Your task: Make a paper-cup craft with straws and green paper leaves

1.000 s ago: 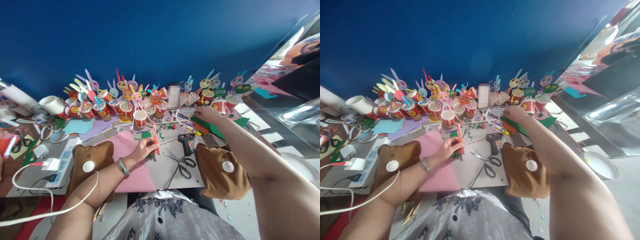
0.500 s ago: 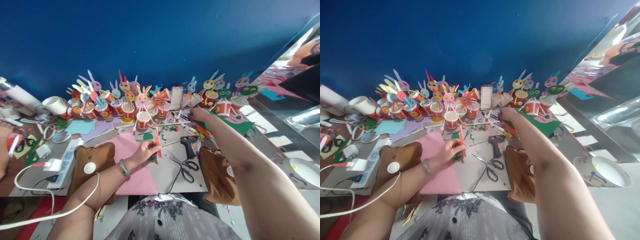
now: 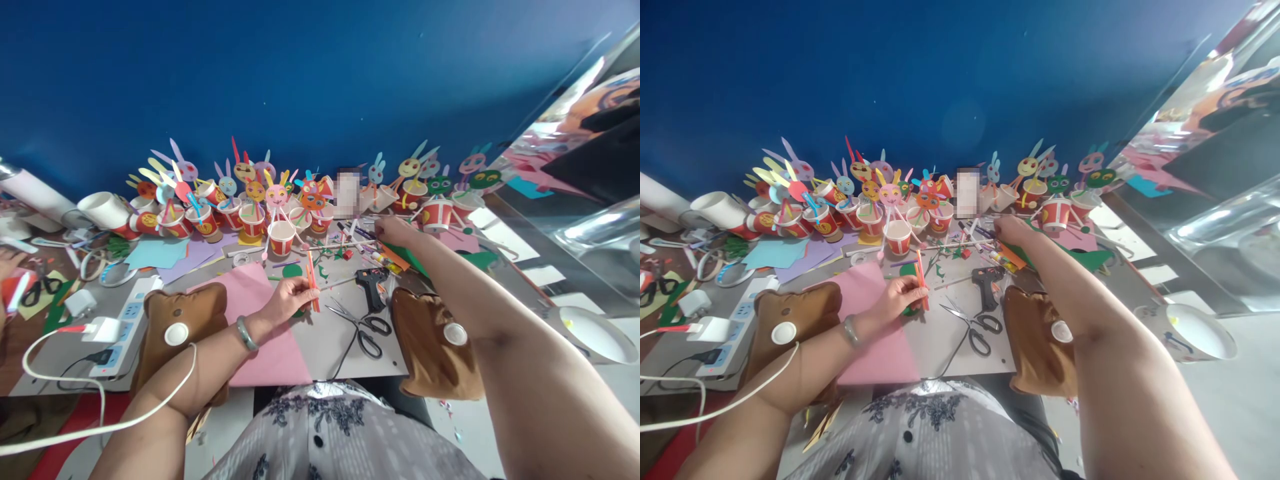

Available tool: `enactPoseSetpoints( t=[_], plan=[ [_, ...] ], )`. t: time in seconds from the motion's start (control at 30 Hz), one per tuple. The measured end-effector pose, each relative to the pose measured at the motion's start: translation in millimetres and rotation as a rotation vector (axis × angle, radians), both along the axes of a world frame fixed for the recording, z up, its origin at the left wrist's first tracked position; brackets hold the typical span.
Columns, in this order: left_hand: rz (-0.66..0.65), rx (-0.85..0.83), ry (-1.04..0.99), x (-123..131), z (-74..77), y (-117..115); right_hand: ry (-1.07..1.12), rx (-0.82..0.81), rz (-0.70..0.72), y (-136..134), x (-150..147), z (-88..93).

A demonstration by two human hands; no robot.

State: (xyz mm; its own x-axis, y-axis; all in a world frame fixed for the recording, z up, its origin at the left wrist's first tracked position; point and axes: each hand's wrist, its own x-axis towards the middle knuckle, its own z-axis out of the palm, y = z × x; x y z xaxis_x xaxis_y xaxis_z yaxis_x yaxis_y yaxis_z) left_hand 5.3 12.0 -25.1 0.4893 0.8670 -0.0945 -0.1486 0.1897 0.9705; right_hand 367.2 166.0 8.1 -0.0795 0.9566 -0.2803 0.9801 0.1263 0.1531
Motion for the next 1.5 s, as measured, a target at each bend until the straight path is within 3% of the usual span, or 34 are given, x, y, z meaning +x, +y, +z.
enactPoseSetpoints(
  t=[0.17,0.5,0.83,1.1,1.3,1.5],
  plan=[
    [-0.013,-0.005,-0.014,-0.4,1.5,-1.4,0.041,0.030,0.032,-5.5,-0.8,-3.6],
    [-0.009,0.015,0.009,0.2,3.1,-1.9,0.061,-0.062,0.032,-2.1,-4.4,-6.3],
    [-0.004,0.008,-0.004,1.0,0.7,-1.3,0.167,0.199,0.018,-4.7,-11.1,-18.2],
    [-0.009,0.020,0.027,-0.1,8.0,-2.6,0.230,0.150,0.130,-9.9,-18.6,-22.0],
    [-0.019,0.015,0.019,-0.3,8.8,-3.4,0.209,0.187,0.091,-8.6,-23.0,-29.4],
    [-0.019,0.021,0.015,-0.2,5.5,-3.3,0.149,0.229,0.024,-12.7,-28.8,-25.0]
  ],
)
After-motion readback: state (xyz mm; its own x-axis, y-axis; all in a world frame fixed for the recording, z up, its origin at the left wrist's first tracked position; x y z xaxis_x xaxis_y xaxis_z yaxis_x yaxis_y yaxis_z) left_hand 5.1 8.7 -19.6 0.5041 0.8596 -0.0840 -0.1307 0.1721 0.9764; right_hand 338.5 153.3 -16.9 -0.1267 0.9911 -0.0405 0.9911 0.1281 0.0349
